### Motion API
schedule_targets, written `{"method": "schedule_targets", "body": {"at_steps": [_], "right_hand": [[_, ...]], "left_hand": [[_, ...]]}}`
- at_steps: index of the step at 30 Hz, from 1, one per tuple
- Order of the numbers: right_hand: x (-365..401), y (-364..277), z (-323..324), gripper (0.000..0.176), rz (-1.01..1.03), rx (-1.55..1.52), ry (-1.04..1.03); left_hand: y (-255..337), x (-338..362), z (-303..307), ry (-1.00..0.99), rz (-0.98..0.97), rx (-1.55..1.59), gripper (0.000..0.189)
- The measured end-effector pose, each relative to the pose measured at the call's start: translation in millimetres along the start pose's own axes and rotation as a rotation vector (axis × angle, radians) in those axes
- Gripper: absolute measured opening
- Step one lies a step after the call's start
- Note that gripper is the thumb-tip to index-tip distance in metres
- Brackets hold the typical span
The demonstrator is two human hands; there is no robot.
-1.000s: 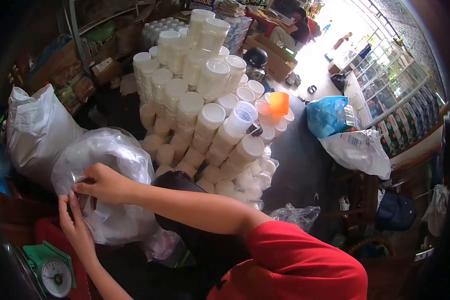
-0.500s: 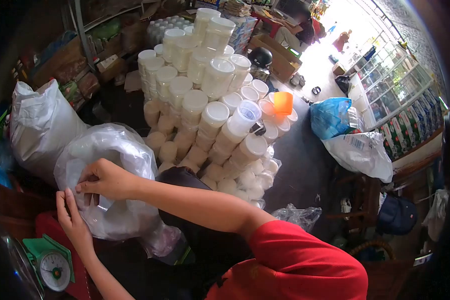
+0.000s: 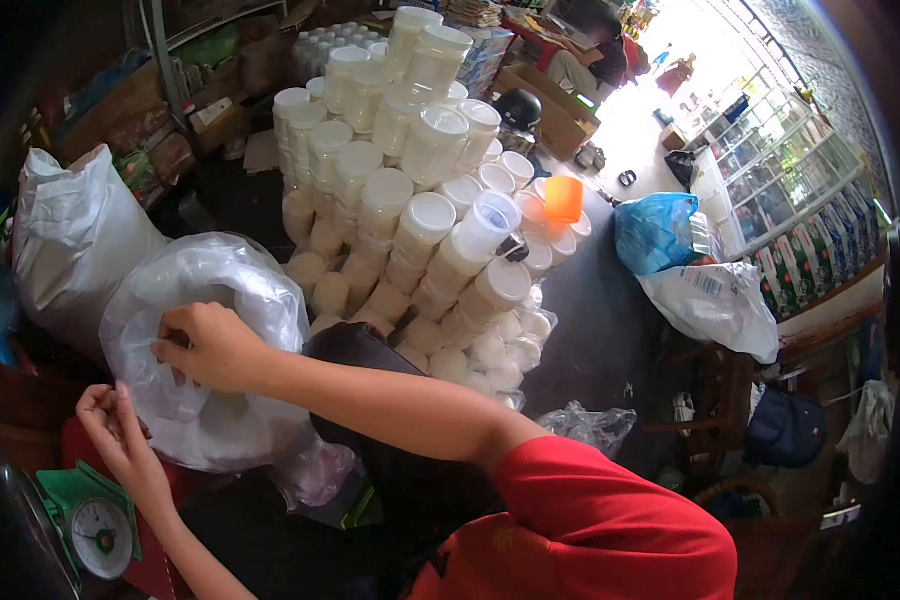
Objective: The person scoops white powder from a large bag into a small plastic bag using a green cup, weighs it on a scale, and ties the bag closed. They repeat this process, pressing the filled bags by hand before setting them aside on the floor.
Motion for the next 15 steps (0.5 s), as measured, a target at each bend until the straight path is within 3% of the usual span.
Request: {"method": "schedule_targets", "body": {"at_steps": [3,11,15], "right_hand": [[2,-7,-7,0.019,0.07,0.067,0.047],[-1,-1,-20,0.02,0.127,0.026,0.011],[2,-2,-11,0.021,0.062,0.004,-0.009]], "left_hand": [[16,16,-35,-0.188,0.174,-0.012,0.034],[8,19,-46,-0.268,0.243,-0.02,0.043],[13,19,-48,-0.274,0.19,-0.057,0.043]]}}
Point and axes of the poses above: each hand's wrist, its own x-axis away from the middle knuckle, its own z-axis out of the back of the hand, y = z × x, the point moved 10 cm from there along -x, towards the middle knuckle, and after that the axes turned 4 degrees about x, right-handed, at the moved point
